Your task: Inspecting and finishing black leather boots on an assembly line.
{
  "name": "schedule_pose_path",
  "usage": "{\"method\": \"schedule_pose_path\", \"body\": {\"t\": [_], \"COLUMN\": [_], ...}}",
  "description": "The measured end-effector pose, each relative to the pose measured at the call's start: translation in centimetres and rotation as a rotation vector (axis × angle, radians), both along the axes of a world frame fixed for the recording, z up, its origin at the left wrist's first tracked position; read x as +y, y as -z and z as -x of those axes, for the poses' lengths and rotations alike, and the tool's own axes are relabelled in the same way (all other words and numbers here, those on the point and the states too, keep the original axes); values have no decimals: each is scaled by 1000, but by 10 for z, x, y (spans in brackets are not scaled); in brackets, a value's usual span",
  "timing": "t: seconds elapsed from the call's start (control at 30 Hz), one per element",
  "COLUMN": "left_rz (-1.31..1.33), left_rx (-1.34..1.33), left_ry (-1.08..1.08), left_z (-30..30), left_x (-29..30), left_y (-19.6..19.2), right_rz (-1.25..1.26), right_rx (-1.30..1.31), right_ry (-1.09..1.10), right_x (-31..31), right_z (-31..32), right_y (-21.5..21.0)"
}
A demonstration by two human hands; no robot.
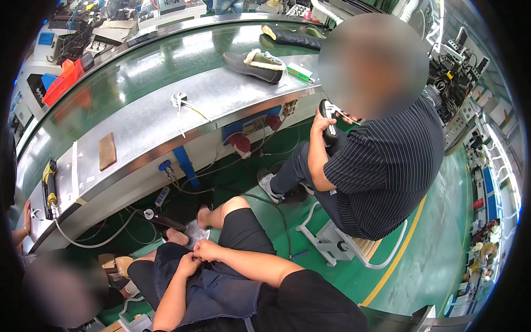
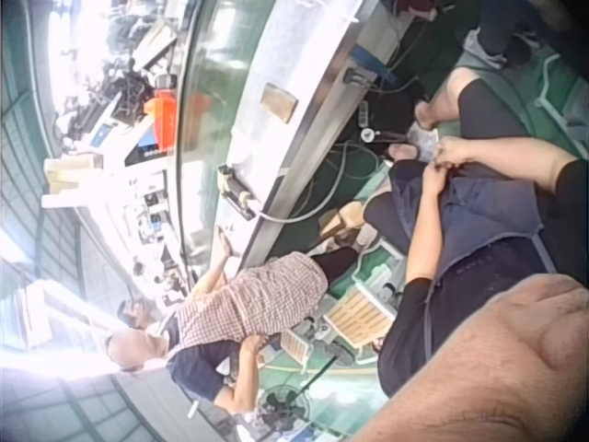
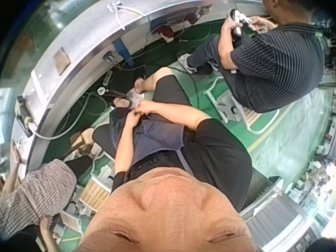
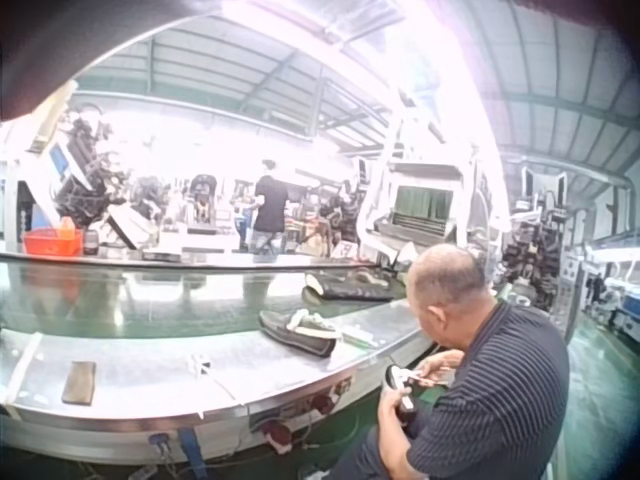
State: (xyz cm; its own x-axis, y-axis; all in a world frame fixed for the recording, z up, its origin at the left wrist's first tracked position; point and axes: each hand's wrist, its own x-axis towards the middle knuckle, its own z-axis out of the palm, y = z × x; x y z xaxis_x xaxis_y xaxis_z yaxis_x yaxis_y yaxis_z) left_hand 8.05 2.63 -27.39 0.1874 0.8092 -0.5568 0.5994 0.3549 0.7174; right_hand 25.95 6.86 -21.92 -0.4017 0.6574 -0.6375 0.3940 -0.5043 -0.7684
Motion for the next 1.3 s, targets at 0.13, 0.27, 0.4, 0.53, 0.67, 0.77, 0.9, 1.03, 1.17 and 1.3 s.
{"method": "schedule_pose_path", "body": {"t": [0.13, 0.27, 0.4, 0.53, 0.67, 0.77, 0.9, 1.03, 1.17, 1.3], "left_rz": [17, 15, 7, 20, -18, -13, 52, 62, 52, 51], "left_rx": [21, -5, -39, -18, -14, -32, 26, 31, 17, 40], "left_ry": [-7, -15, -27, -30, -8, -26, -23, 3, -6, -5], "left_z": [-2, -5, -6, -2, -5, -3, -3, -9, -1, -2], "left_x": [1, 2, 2, 1, 1, 1, 2, 5, 3, 3], "left_y": [-8, -19, -20, -16, -17, -12, -15, -21, -11, -9], "right_rz": [5, 9, 16, 27, 25, 23, 32, 27, 17, 20], "right_rx": [3, 1, 5, 3, 1, -17, -19, -3, -6, 3], "right_ry": [-2, -11, 1, -1, 3, -3, -9, 13, 0, 4], "right_x": [0, 1, 1, 2, 1, 2, 2, 1, 2, 2], "right_z": [-1, -1, 0, 1, -1, 0, 1, -4, 0, -1], "right_y": [1, 0, -2, -8, -4, -4, -3, 5, -5, -5]}}
